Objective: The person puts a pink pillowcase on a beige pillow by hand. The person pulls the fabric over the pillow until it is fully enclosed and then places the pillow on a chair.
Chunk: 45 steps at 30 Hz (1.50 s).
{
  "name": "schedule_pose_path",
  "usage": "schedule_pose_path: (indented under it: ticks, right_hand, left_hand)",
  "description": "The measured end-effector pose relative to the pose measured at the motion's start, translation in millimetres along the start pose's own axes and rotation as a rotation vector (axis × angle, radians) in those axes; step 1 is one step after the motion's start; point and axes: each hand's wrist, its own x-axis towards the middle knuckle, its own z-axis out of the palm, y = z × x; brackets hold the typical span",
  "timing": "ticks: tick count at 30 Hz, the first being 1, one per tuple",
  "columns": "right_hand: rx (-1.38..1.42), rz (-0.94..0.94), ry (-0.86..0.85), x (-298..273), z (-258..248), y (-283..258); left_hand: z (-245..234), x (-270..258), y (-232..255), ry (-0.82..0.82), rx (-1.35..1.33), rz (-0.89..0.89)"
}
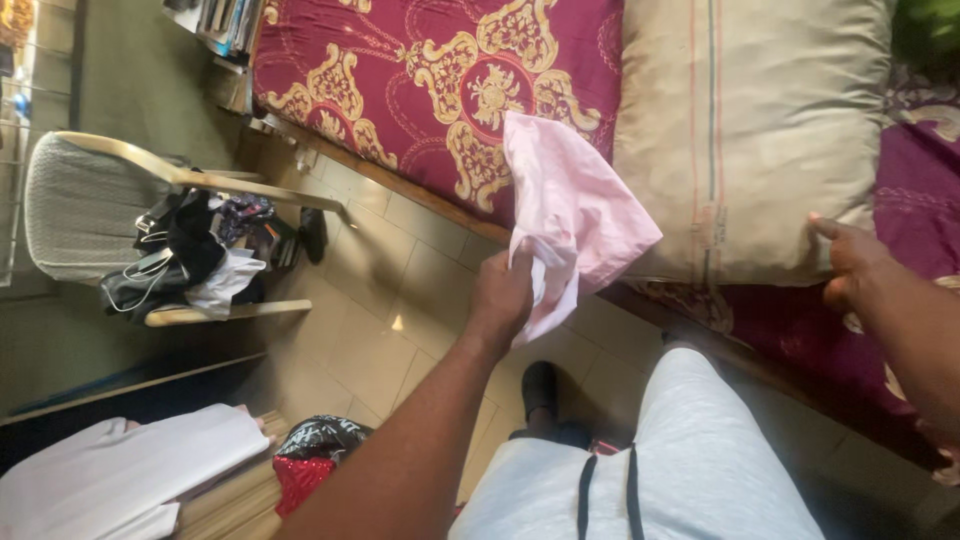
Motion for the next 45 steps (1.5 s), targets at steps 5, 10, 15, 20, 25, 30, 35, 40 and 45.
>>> schedule_pose_path:
  ticks: [5, 10, 15, 20, 25, 30, 35, 40, 45]
  right_hand:
    - [-0.239, -0.146, 0.039, -9.9, -15.6, -7.6]
    - [0.277, -0.268, -0.236, 13.1, -13.2, -16.7]
    - [0.305, -0.225, -0.188, -11.9, -54.4, -42.3]
    - [0.057, -0.200, -0.103, -64.3, -114.6, -57.4]
    - [-0.126, -0.131, -0.113, -120.5, -146.7, -39.6]
    - [-0.214, -0.050, -0.188, -171.8, -155.2, -9.8]
    - [-0.239, 0.024, -0.220, -220.5, -153.5, 10.1]
    - [-0.843, -0.191, -0.060, -259.3, -123.3, -12.2]
    - [-0.566, -0.366, -0.114, -304.4, -41.5, -35.8]
  left_hand:
    - [5.4, 3.9, 7.9, -0.047, -0.095, 0.015]
    - [9.0, 12.7, 0.5, -0.043, -0.185, 0.127]
    - [1.8, 33.9, -0.7, 0.071, 0.092, 0.116]
    - [3.0, 55.8, 8.9, 0.111, -0.024, -0.142]
    - [39.5, 52.4, 45.5, -0.539, -0.550, -0.306]
    - [57.8, 14.6, 78.7, -0.914, -0.544, -0.334]
    - [64.0, 8.2, 75.2, -0.954, -0.395, -0.403]
    - [75.3, 6.1, 87.2, -0.829, -0.299, -0.303]
    - [111.9, -13.4, 110.6, -0.925, -0.109, 0.336]
